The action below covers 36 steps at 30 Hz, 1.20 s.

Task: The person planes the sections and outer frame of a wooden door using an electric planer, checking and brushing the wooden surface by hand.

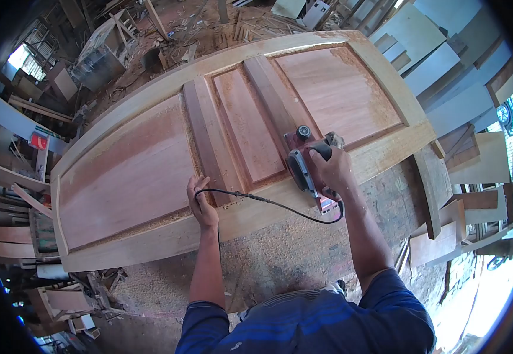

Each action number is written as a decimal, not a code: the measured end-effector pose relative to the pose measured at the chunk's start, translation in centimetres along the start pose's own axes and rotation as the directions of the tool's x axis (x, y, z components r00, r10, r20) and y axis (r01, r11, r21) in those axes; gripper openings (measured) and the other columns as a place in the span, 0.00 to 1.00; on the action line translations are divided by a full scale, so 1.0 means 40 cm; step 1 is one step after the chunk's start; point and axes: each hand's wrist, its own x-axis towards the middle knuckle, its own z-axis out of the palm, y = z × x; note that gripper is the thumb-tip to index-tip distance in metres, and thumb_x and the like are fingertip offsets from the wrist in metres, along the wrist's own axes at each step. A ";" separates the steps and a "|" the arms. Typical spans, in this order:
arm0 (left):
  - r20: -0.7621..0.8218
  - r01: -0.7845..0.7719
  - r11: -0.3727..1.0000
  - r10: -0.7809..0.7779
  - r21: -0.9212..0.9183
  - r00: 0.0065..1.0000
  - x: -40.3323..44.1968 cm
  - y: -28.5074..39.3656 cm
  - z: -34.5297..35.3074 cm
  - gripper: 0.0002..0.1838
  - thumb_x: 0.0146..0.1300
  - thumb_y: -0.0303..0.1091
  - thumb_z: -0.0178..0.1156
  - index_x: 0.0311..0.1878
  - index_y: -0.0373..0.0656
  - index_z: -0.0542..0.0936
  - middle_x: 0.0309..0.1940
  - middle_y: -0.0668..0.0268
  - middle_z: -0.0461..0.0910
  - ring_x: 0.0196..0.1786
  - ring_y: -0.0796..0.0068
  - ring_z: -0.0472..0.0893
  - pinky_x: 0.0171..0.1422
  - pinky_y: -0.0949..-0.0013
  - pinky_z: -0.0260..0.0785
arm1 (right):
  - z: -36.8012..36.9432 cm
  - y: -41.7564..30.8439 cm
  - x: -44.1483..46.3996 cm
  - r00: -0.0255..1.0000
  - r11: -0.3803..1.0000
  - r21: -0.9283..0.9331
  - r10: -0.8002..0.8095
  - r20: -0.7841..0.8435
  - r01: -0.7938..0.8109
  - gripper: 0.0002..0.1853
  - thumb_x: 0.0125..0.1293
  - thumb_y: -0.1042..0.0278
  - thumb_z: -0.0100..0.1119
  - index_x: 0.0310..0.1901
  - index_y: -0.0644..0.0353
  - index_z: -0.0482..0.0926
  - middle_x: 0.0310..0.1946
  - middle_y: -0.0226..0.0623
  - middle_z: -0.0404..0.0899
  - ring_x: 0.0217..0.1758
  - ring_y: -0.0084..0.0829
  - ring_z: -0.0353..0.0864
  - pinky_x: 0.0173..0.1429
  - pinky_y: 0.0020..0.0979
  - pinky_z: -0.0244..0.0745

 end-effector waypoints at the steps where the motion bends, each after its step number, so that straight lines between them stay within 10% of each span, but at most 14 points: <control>1: 0.004 0.002 1.000 -0.002 0.020 1.000 0.001 0.002 -0.001 0.43 0.89 0.65 0.45 0.83 0.31 0.65 0.71 0.41 0.82 0.76 0.51 0.81 0.86 0.46 0.64 | 0.010 -0.009 0.014 1.000 1.000 -0.012 -0.008 -0.004 0.008 0.27 0.76 0.47 0.70 0.53 0.69 0.90 0.45 0.64 0.92 0.55 0.62 0.92 0.61 0.53 0.85; 10: 0.006 -0.006 0.993 0.006 0.119 1.000 0.005 0.034 0.007 0.42 0.90 0.63 0.42 0.83 0.28 0.66 0.64 0.48 0.88 0.78 0.53 0.78 0.88 0.47 0.59 | 0.094 -0.126 0.227 0.995 0.994 0.041 -0.100 0.007 0.100 0.18 0.78 0.49 0.66 0.51 0.53 0.95 0.43 0.59 0.92 0.55 0.59 0.92 0.63 0.51 0.85; 21: 0.024 -0.023 0.979 0.019 0.205 1.000 0.004 0.040 0.010 0.40 0.91 0.60 0.41 0.80 0.28 0.69 0.62 0.52 0.89 0.78 0.54 0.79 0.88 0.46 0.61 | 0.231 -0.218 0.584 0.992 0.990 -0.061 -0.125 0.028 0.126 0.31 0.78 0.42 0.63 0.48 0.71 0.93 0.46 0.67 0.91 0.56 0.62 0.92 0.64 0.53 0.84; 36: 0.022 0.058 0.962 -0.066 0.266 0.998 0.012 0.078 0.031 0.37 0.91 0.58 0.42 0.77 0.28 0.74 0.66 0.45 0.86 0.74 0.54 0.82 0.87 0.47 0.63 | 0.354 -0.361 0.939 0.984 0.979 -0.100 -0.179 0.002 0.178 0.32 0.79 0.39 0.62 0.36 0.66 0.93 0.25 0.43 0.90 0.32 0.39 0.94 0.47 0.44 0.87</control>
